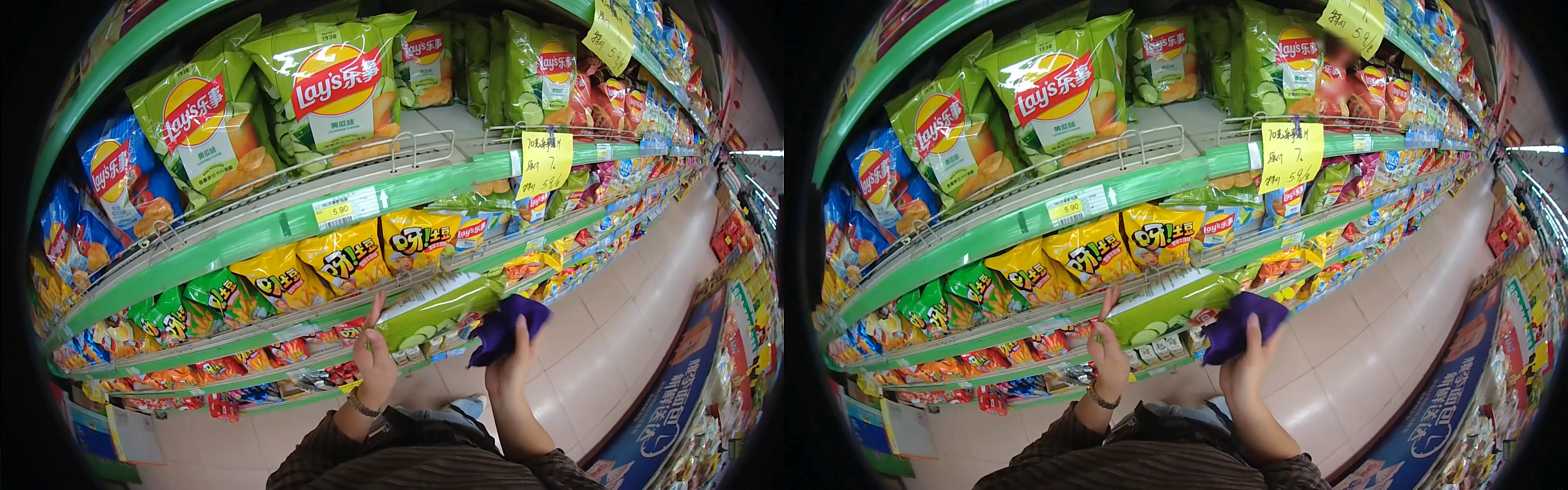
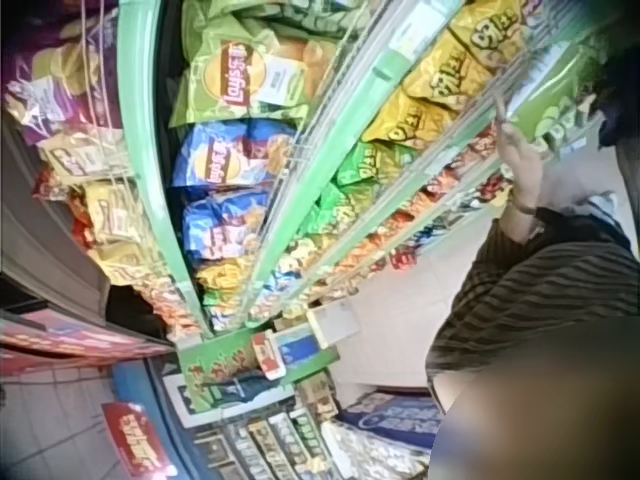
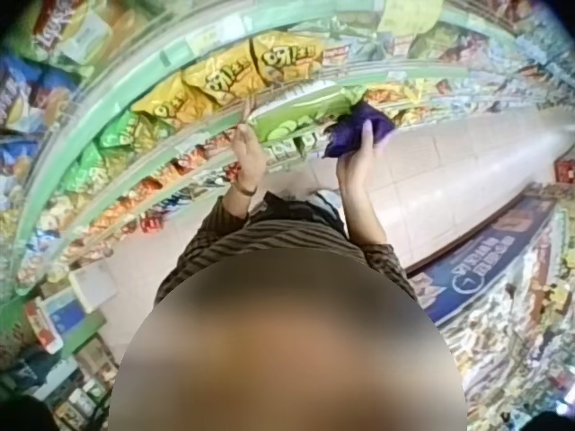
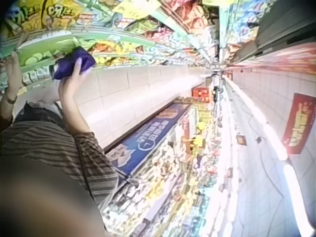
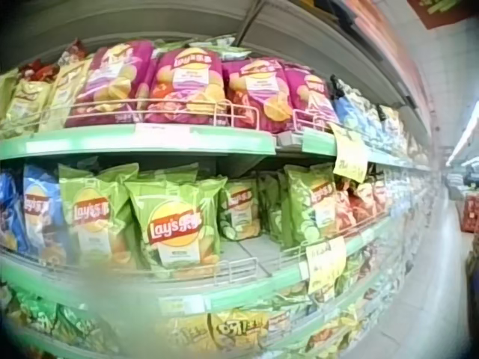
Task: The person wipes the front of snack bags on a supermarket shelf using a purple cloth. They repeatedly pick up individual bags, wipe the packaging, and place them back on the shelf.
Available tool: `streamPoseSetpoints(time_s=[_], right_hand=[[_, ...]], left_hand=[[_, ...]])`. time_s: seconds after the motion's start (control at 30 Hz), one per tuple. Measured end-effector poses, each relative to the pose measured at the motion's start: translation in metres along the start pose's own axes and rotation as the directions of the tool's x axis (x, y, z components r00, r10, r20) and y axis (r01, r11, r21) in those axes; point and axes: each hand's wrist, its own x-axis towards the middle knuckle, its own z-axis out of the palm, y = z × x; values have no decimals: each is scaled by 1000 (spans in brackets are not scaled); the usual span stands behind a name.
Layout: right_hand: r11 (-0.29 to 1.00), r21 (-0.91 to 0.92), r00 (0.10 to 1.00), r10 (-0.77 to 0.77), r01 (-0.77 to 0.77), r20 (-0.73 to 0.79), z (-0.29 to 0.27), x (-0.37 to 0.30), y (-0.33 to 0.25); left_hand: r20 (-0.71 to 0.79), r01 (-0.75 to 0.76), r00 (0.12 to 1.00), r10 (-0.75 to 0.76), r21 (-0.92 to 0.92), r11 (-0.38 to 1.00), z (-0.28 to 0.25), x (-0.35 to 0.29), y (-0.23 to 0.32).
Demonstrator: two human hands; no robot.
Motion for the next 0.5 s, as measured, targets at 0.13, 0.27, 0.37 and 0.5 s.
streamPoseSetpoints(time_s=[0.13, 0.27, 0.37, 0.5], right_hand=[[505, -358, 612, -549, 786, 570, 0, -13, 2], [149, -332, 313, 142, 931, 939, 40, -38, 7], [-31, -382, 382, 149, 924, 912, 42, -24, 19], [-166, -589, 605, 68, 791, 793, 29, 17, 16]], left_hand=[[-4, -142, 990, 144, -183, 973, 13, 6, 13], [167, -89, 967, 193, -488, 868, 18, -13, -13], [76, 121, 993, -95, -659, 742, 14, -14, -18], [-112, 203, 945, -308, -535, 820, 9, -11, 6]])
